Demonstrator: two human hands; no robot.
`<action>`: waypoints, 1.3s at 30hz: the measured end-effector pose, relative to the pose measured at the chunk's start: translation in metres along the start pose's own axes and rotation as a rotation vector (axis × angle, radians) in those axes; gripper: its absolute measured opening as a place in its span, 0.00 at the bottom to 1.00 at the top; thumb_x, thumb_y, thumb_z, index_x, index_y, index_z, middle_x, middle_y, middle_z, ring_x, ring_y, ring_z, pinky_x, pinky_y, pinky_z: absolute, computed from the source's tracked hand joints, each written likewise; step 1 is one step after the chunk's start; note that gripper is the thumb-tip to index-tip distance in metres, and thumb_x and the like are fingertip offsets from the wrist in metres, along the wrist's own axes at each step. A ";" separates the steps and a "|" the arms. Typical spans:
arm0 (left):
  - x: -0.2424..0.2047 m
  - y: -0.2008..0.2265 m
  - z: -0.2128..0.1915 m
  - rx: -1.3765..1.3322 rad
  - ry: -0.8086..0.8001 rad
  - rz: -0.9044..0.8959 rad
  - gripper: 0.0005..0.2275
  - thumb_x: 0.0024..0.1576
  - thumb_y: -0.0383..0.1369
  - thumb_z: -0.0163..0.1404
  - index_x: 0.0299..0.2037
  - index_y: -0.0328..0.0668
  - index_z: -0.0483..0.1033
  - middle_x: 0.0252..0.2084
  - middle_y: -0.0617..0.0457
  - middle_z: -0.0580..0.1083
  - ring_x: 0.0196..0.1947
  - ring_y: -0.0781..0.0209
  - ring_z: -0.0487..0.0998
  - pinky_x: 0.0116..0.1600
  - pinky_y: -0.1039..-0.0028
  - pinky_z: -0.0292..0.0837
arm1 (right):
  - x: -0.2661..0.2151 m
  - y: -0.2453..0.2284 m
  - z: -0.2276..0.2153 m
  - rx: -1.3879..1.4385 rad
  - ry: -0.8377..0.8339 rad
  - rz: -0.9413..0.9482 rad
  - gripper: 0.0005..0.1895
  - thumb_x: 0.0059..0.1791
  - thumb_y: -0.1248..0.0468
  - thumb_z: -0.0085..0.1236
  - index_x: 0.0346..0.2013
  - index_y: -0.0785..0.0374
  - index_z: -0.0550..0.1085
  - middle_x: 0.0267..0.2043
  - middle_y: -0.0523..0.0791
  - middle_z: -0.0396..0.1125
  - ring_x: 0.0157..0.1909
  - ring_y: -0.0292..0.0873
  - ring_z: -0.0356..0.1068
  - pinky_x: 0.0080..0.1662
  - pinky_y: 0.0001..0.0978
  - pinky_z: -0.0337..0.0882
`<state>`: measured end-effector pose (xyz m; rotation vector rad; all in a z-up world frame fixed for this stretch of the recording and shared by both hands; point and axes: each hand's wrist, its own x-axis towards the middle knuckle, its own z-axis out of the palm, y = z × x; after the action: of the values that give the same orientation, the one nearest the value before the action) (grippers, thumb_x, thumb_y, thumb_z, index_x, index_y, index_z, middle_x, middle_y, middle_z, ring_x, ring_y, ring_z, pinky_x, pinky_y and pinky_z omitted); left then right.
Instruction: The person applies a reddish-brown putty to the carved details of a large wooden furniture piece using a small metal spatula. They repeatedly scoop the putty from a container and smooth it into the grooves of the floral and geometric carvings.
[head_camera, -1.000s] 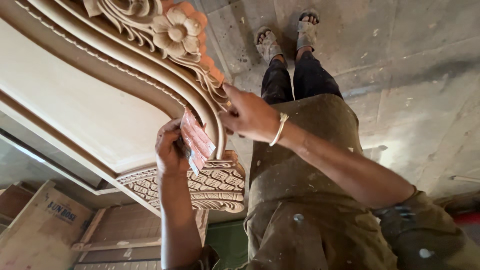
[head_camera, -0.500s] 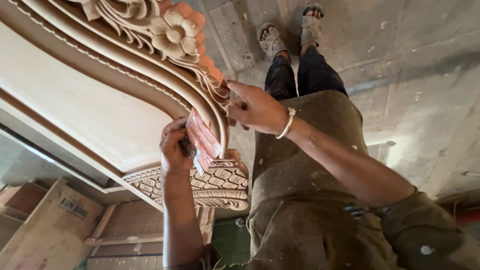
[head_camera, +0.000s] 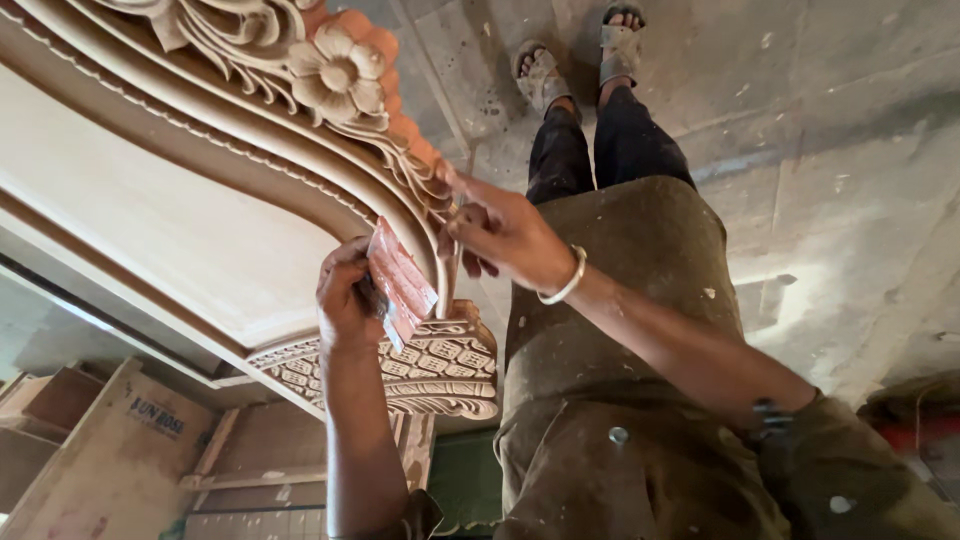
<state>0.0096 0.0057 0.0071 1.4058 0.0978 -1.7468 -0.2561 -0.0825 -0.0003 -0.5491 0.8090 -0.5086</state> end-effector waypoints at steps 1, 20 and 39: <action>0.001 -0.001 -0.002 0.012 0.006 -0.011 0.18 0.52 0.27 0.40 0.48 0.21 0.76 0.40 0.40 0.79 0.37 0.54 0.81 0.47 0.70 0.78 | -0.006 -0.003 0.003 -0.064 0.010 -0.019 0.34 0.56 0.71 0.51 0.77 0.60 0.53 0.33 0.46 0.76 0.23 0.33 0.70 0.24 0.24 0.69; -0.019 -0.057 0.015 -0.129 -0.077 -0.054 0.14 0.57 0.21 0.41 0.49 0.21 0.77 0.42 0.39 0.80 0.40 0.53 0.82 0.51 0.67 0.78 | -0.006 -0.027 -0.059 -1.338 -0.295 -0.518 0.39 0.54 0.71 0.56 0.77 0.48 0.54 0.35 0.41 0.69 0.34 0.41 0.70 0.37 0.31 0.75; -0.052 -0.129 0.040 -0.271 -0.047 0.019 0.15 0.59 0.23 0.40 0.50 0.19 0.76 0.43 0.41 0.79 0.41 0.57 0.81 0.50 0.70 0.77 | 0.011 -0.029 -0.060 -0.339 -0.299 0.102 0.33 0.57 0.66 0.49 0.77 0.52 0.54 0.40 0.46 0.75 0.28 0.33 0.70 0.31 0.22 0.72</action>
<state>-0.1052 0.0935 0.0086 1.1647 0.2840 -1.6789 -0.3029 -0.1260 -0.0223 -0.8692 0.6344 -0.1872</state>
